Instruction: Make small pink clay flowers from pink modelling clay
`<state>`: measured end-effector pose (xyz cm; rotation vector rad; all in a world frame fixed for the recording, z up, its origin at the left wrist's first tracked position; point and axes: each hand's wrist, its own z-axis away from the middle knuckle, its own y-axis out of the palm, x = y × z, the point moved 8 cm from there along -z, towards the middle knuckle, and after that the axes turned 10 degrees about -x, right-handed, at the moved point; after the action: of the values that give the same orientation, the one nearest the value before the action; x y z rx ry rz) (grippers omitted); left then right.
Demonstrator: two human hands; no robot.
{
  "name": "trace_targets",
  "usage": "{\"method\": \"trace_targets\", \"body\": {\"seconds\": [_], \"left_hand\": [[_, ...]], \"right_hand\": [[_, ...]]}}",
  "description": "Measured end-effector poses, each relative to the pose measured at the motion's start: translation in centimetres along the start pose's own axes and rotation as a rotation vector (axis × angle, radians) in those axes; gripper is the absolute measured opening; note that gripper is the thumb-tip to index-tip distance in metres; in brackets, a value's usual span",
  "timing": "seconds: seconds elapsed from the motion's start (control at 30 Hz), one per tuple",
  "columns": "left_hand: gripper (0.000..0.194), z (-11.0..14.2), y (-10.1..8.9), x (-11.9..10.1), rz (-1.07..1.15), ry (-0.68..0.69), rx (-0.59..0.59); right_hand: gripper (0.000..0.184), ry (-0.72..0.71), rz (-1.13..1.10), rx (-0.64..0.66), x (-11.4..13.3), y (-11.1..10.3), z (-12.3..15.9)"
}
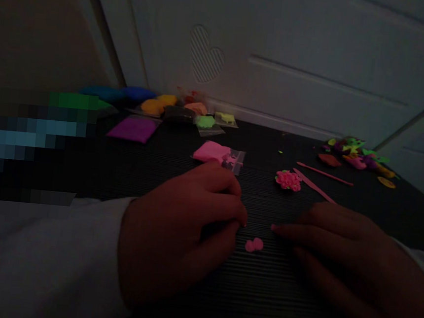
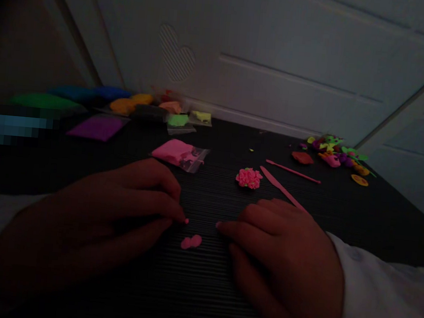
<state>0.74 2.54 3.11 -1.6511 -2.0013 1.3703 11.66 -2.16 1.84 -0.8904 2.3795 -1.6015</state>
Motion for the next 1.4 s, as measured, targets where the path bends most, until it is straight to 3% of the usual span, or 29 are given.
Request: {"method": "trace_targets", "body": {"seconds": [0.77,1.1,1.4], "left_hand": [[0.016,-0.08,0.01,-0.05,-0.001,-0.010,0.009],[0.017,-0.10,-0.05,-0.08,-0.005,-0.007,0.017],[0.016,-0.04,-0.09,-0.13,-0.008,0.011,0.007]], "right_hand": [[0.031,-0.002,-0.026,-0.029,0.12,-0.32,-0.14],[0.032,-0.027,-0.033,0.049,0.15,0.25,0.16],[0.031,0.002,-0.034,0.008,-0.05,-0.04,-0.05]]}}
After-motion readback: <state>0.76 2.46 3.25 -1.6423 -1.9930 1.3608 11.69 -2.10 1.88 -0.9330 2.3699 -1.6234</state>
